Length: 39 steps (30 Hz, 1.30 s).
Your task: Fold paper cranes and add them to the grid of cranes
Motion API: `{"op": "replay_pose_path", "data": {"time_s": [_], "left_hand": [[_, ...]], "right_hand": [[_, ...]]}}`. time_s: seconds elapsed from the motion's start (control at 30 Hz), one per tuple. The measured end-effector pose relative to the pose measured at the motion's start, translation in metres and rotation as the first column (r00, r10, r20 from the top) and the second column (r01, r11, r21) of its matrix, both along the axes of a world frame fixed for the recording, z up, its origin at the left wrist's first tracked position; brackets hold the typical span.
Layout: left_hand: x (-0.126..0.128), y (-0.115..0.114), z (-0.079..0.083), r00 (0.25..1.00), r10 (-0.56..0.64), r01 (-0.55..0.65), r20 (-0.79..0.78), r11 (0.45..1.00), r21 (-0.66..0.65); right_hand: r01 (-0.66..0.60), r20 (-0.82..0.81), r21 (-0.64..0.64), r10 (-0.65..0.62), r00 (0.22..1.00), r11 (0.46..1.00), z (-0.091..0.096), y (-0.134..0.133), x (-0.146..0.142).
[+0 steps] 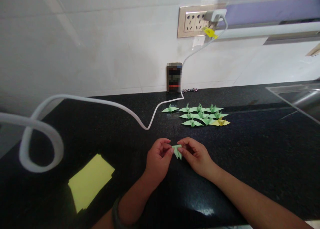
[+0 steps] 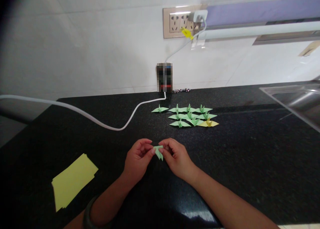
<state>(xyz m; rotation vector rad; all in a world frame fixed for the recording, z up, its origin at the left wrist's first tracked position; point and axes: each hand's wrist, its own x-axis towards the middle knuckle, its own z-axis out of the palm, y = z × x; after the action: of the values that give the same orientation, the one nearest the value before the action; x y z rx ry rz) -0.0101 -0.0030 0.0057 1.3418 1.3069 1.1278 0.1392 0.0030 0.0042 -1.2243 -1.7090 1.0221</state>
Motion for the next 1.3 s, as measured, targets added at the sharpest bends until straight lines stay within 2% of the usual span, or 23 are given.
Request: {"op": "replay_pose_path", "data": {"time_s": [0.07, 0.27, 0.43, 0.53, 0.7, 0.87, 0.97, 1.1, 1.3], "left_hand": [[0.001, 0.001, -0.001, 0.999, -0.024, 0.025, 0.025, 0.999, -0.025], [0.0, 0.0, 0.002, 0.974, -0.209, 0.198, -0.09, 0.974, -0.114], [-0.001, -0.001, 0.009, 0.948, -0.313, 0.318, 0.056, 0.932, -0.176], [0.0, 0.0, 0.011, 0.937, -0.326, 0.345, 0.123, 0.916, -0.206], [0.001, 0.001, 0.015, 0.932, -0.309, 0.346, 0.191, 0.916, -0.205], [0.001, 0.0, 0.015, 0.925, -0.289, 0.341, 0.246, 0.918, -0.202], [0.001, 0.0, 0.011, 0.916, -0.251, 0.333, 0.312, 0.91, -0.246], [0.0, 0.003, 0.005, 0.905, -0.132, 0.281, 0.404, 0.899, -0.337], [-0.001, 0.005, 0.007, 0.894, -0.062, 0.256, 0.444, 0.884, -0.391]], "right_hand": [[-0.001, -0.041, -0.024, 0.0, 0.999, 1.0, -0.001, -0.001, -0.001], [-0.062, -0.224, -0.096, 0.039, 0.974, 0.993, 0.005, 0.0, 0.0], [-0.17, -0.375, -0.176, 0.093, 0.922, 0.97, 0.009, 0.003, 0.003], [-0.216, -0.433, -0.218, 0.104, 0.895, 0.952, 0.008, 0.005, 0.003], [-0.358, -0.533, -0.303, 0.154, 0.832, 0.883, 0.008, 0.005, 0.001], [-0.36, -0.594, -0.272, 0.139, 0.792, 0.892, 0.006, 0.003, -0.003], [-0.347, -0.563, -0.244, 0.158, 0.811, 0.906, 0.005, 0.002, -0.002], [-0.368, -0.343, -0.141, 0.303, 0.889, 0.919, 0.01, 0.001, 0.005], [-0.425, -0.167, 0.023, 0.422, 0.891, 0.905, 0.016, 0.006, 0.014]]}}
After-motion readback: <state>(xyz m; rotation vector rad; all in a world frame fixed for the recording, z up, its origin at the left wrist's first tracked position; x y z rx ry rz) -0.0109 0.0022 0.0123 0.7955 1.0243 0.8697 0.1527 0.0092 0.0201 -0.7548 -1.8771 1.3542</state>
